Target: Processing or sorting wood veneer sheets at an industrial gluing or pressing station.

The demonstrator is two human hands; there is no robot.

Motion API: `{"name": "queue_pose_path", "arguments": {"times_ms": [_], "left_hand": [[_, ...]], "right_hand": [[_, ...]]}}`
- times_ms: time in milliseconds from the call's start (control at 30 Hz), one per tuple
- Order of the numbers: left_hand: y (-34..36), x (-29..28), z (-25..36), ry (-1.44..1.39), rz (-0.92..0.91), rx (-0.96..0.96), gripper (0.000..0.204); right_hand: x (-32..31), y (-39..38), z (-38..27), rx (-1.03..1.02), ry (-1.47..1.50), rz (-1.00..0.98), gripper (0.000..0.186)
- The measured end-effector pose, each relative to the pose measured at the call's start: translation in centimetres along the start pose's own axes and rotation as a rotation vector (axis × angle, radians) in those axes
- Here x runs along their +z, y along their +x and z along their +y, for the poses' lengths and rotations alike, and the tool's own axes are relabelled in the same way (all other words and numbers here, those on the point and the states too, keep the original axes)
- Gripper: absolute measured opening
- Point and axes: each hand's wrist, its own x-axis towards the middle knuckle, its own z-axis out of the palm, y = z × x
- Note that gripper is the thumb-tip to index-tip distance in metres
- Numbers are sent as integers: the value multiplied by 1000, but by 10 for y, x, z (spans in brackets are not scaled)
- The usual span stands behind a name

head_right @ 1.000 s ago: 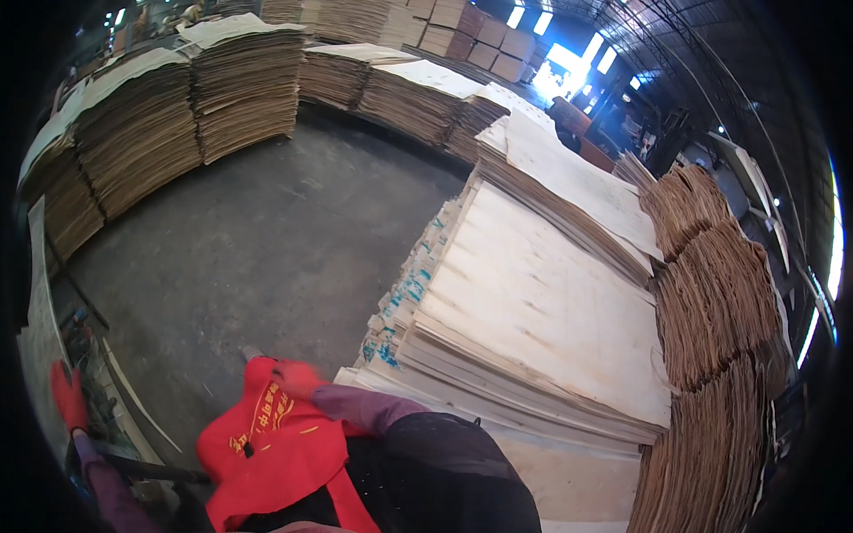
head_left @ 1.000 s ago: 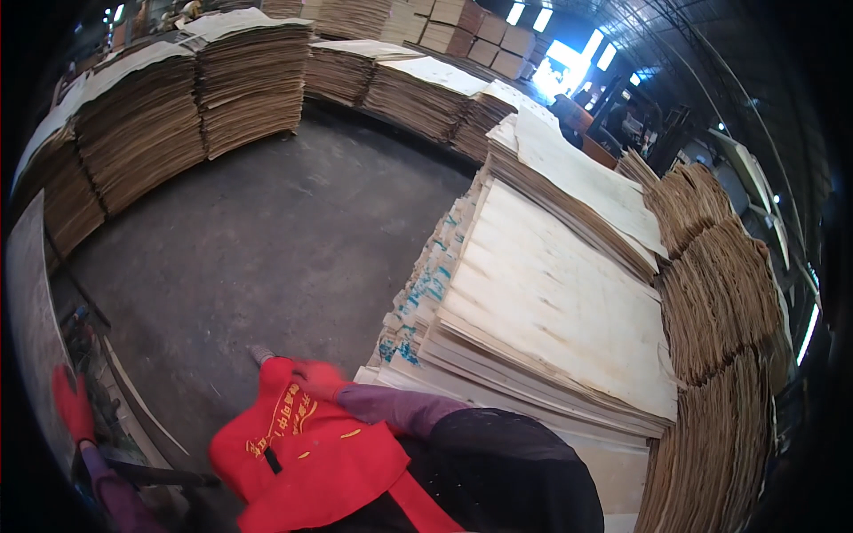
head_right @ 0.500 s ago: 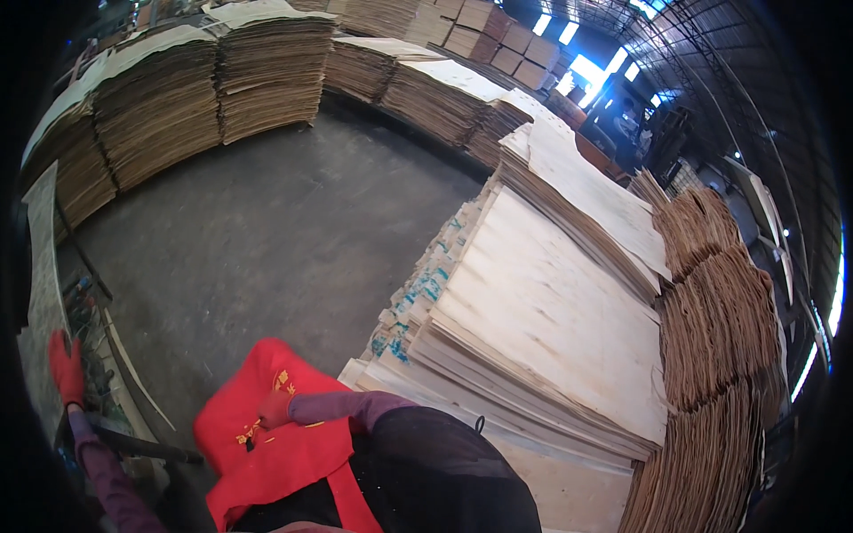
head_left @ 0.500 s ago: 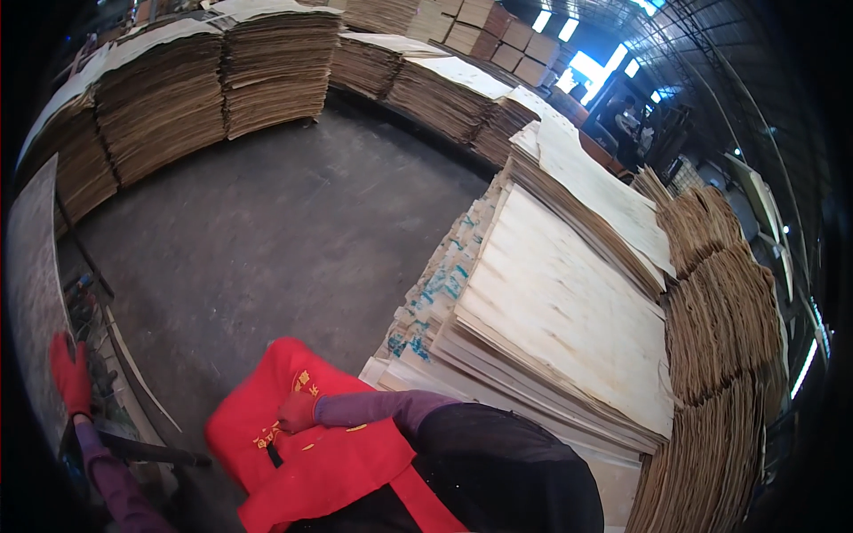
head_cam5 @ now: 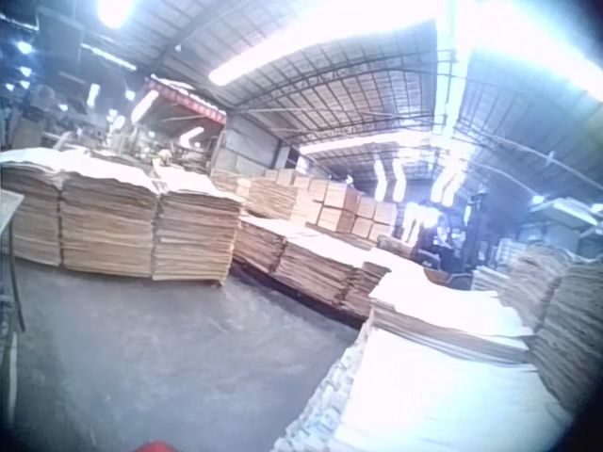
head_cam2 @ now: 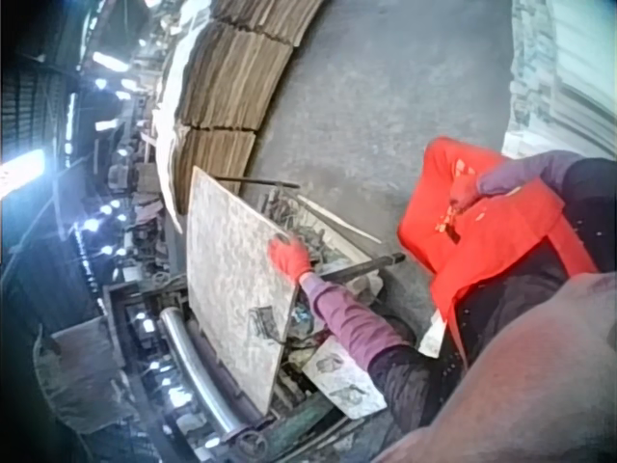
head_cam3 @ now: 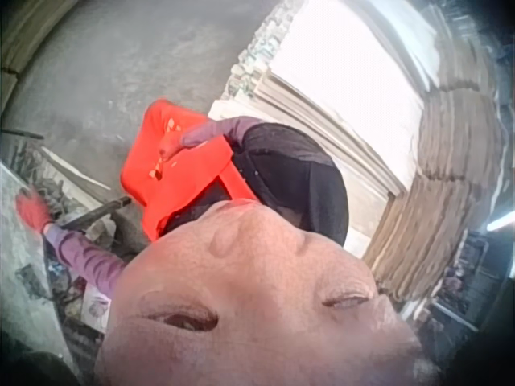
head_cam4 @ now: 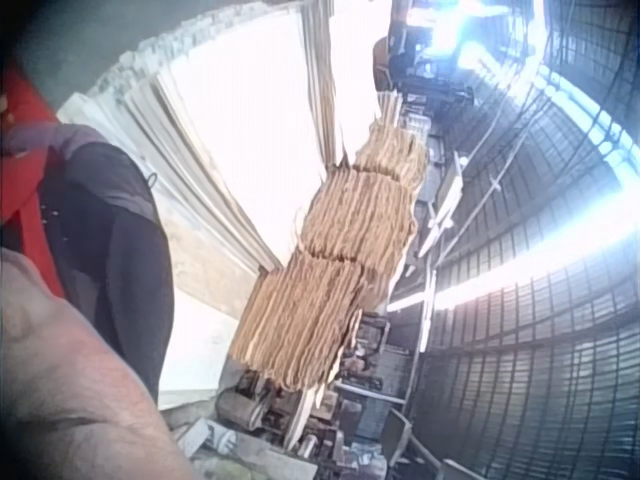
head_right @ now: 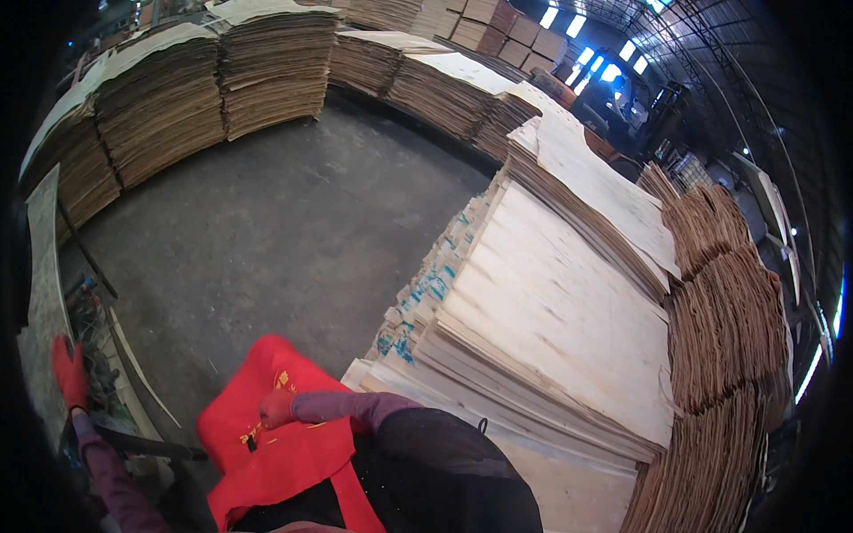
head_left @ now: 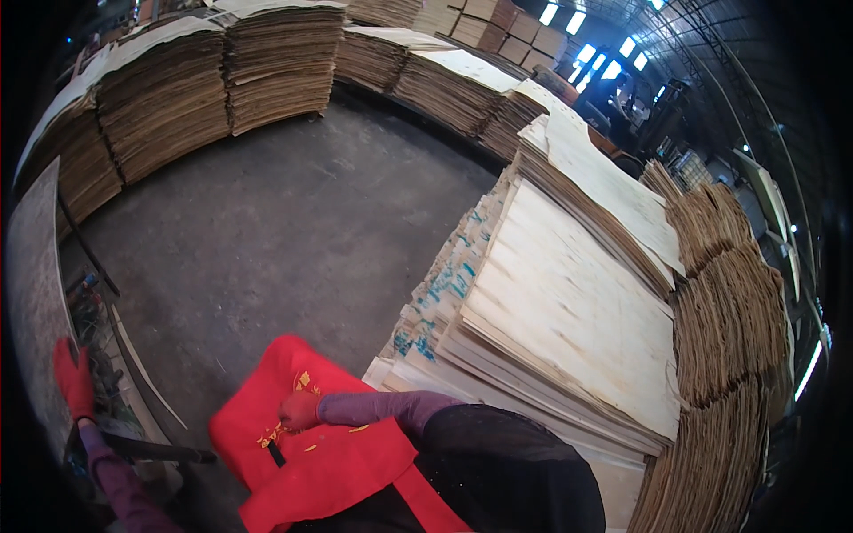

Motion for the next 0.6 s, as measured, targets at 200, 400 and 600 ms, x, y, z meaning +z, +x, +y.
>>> {"name": "queue_pose_path", "arguments": {"times_ms": [200, 400, 600], "left_hand": [[-5, 2, -4, -41, 20, 1, 53], [-5, 3, -6, -96, 37, 19, 52], [1, 17, -19, -126, 91, 47, 51]], "right_hand": [[2, 4, -3, -21, 17, -27, 28], [2, 10, 4, 70, 14, -42, 31], [4, 11, 3, 82, 30, -39, 31]]}}
